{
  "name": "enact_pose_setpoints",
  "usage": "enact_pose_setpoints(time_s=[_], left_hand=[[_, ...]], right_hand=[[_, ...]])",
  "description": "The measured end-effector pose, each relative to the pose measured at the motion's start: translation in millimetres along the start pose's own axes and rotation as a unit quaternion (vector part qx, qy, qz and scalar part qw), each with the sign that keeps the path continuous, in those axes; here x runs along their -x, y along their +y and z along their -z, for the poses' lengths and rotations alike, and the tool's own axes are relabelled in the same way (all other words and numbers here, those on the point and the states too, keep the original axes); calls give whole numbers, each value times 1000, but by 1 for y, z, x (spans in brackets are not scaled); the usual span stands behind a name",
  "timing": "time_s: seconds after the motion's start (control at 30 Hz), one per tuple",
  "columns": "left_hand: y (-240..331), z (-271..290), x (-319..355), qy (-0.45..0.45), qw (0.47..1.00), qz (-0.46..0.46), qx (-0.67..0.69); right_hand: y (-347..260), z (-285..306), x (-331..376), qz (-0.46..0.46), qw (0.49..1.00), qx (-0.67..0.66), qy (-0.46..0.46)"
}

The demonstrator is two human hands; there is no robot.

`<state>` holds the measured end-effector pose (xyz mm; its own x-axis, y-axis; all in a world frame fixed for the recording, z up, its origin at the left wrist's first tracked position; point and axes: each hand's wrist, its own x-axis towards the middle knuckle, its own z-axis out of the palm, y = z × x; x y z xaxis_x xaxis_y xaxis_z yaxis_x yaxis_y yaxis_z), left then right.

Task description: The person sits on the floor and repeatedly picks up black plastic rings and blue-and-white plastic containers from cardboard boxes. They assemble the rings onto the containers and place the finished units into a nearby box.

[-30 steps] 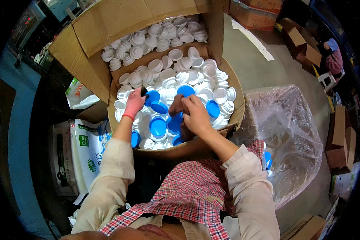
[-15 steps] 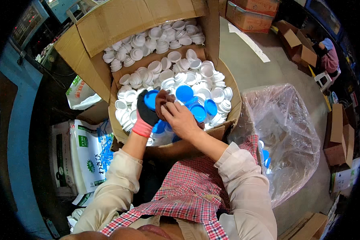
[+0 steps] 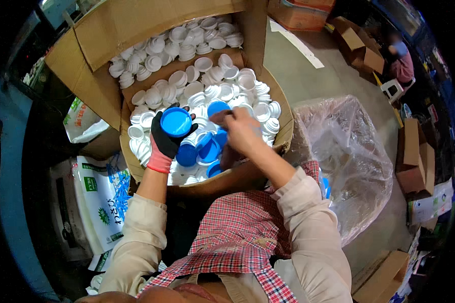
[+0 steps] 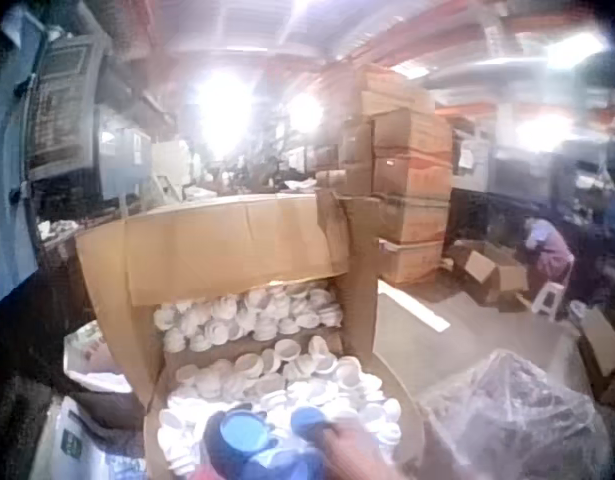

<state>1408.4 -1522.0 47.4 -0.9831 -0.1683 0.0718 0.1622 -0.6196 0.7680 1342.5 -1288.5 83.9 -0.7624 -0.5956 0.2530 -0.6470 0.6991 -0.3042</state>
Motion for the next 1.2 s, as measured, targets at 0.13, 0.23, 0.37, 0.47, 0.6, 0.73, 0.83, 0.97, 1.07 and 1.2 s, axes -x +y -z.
enact_pose_setpoints(time_s=[0.13, 0.23, 0.37, 0.47, 0.6, 0.73, 0.83, 0.97, 1.07, 1.2], left_hand=[[10, -6, -2, -87, 917, 157, 357], [12, -8, -4, -108, 916, 167, 349], [16, -14, -6, -125, 905, 180, 365], [16, -4, -6, -170, 899, 171, 365], [14, -11, -1, -114, 926, 171, 316], [6, -24, -3, -154, 905, 184, 352], [6, -29, 4, -125, 905, 183, 364], [7, -48, 11, -160, 969, 110, 153], [-8, -49, 11, -165, 898, -105, -393], [-12, -54, 7, -176, 981, 33, -74]], right_hand=[[72, -7, -18, -17, 996, 31, -84], [113, -60, -43, -67, 994, 23, 85], [142, -100, -51, -85, 988, 124, 44], [131, -89, -53, -65, 987, 101, 109], [77, -32, -52, -35, 963, -157, 217], [44, 1, -28, -74, 749, -658, -2], [20, 20, -12, -97, 620, -773, -93], [19, 14, -3, -14, 728, -680, -87], [24, 24, -2, 53, 810, -582, -57], [12, 40, 9, -29, 751, -660, 10]])
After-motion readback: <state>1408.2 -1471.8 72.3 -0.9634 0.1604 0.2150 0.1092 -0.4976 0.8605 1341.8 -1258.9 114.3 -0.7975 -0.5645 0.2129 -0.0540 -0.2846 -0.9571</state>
